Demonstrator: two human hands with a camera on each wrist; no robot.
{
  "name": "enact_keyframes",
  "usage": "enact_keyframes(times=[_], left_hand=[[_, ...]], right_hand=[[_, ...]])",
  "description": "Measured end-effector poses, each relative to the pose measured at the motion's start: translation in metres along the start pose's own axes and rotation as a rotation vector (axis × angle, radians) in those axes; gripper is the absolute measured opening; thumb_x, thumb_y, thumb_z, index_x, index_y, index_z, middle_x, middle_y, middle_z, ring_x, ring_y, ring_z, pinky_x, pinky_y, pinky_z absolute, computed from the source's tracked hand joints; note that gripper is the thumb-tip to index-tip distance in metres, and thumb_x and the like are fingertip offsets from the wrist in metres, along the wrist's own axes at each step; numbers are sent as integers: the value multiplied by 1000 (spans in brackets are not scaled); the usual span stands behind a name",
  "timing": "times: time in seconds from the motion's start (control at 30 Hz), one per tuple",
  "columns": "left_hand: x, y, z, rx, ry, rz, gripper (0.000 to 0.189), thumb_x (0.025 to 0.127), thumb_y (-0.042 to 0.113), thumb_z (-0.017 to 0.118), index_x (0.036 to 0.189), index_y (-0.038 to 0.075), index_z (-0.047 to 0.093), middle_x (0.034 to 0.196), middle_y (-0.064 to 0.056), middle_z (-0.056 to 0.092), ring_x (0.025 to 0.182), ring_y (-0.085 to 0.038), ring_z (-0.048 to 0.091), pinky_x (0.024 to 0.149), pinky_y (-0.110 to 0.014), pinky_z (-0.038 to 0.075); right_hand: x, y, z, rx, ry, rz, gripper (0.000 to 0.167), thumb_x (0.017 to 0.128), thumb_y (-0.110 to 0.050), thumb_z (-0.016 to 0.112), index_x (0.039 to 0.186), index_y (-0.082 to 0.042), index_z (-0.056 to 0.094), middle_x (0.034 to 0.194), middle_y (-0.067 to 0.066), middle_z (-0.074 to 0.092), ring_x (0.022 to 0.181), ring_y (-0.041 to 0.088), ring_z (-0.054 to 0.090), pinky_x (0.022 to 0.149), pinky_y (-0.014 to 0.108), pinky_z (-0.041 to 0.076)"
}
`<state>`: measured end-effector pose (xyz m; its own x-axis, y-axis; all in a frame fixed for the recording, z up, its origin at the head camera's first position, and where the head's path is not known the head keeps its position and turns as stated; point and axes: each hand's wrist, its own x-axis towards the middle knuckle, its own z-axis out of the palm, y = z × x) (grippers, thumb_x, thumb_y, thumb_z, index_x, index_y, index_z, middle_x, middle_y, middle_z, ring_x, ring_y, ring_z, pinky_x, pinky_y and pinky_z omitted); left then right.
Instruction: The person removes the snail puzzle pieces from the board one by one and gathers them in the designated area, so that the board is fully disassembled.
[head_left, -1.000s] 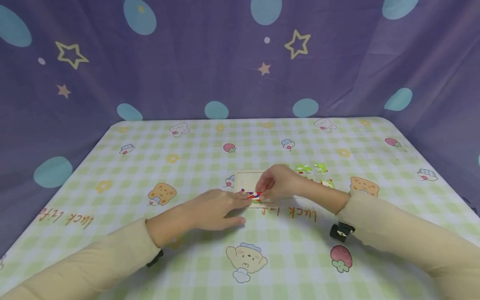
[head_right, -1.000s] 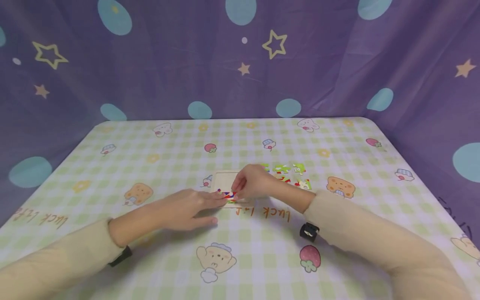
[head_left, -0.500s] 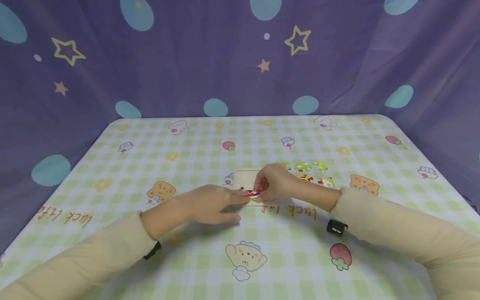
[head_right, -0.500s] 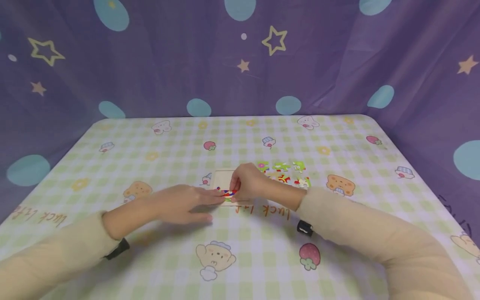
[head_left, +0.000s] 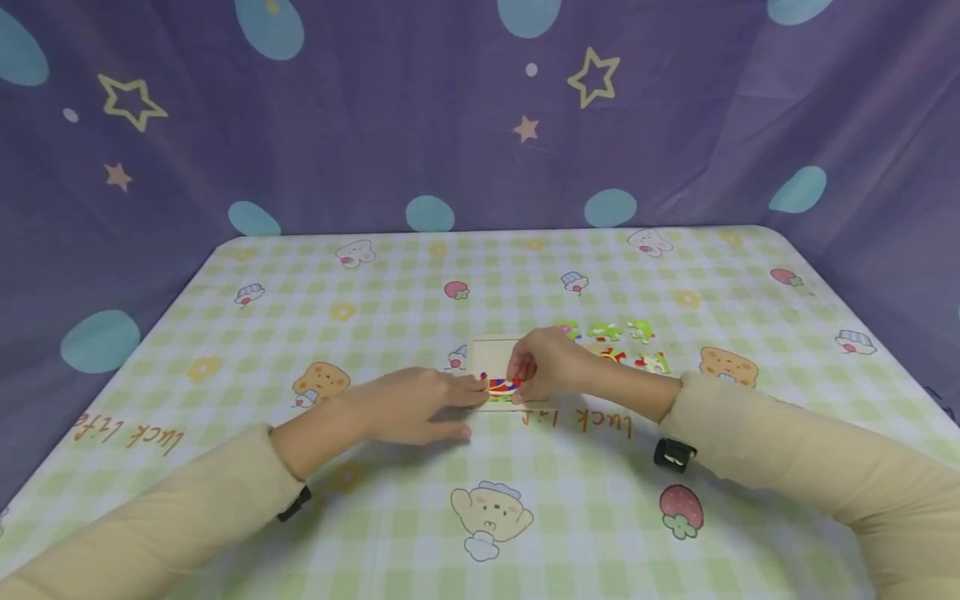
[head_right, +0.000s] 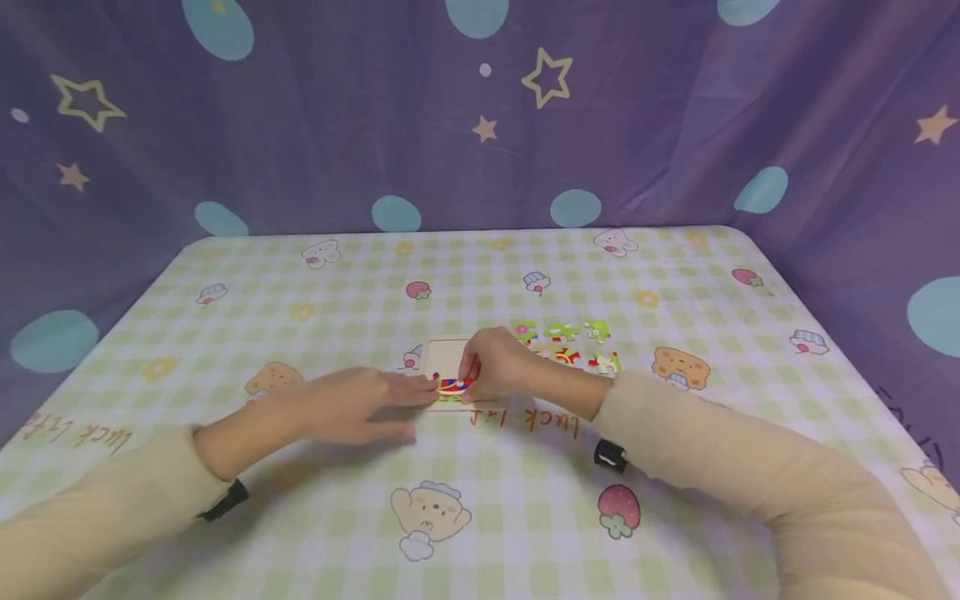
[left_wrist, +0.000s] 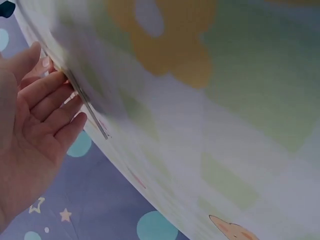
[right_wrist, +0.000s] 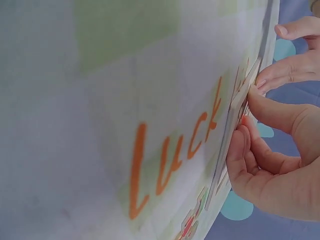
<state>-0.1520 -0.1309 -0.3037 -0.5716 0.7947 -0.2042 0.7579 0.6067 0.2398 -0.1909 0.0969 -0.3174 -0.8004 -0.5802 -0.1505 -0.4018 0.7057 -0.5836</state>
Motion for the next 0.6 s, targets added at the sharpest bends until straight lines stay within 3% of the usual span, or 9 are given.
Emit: enact_keyframes(times=[0.33,0.6], left_hand=[[2,5,5,27,21,8,52,94,39,59,136,8,54,142,-8,52,135,-22,49,112,-41,40],[2,4,5,26,33,3,52,94,40,58,136,9,54,142,-7,52,135,-22,49,112,-41,40]], right_hand=[[-3,1,4,48,13,45,21,72,-12,83,84,-7,67,82,4,69,73,8,61,67,17,51],[-2,9,4,220,-1,113,16,74,1,74,88,-7,72,83,4,71,74,9,64,71,19,54]])
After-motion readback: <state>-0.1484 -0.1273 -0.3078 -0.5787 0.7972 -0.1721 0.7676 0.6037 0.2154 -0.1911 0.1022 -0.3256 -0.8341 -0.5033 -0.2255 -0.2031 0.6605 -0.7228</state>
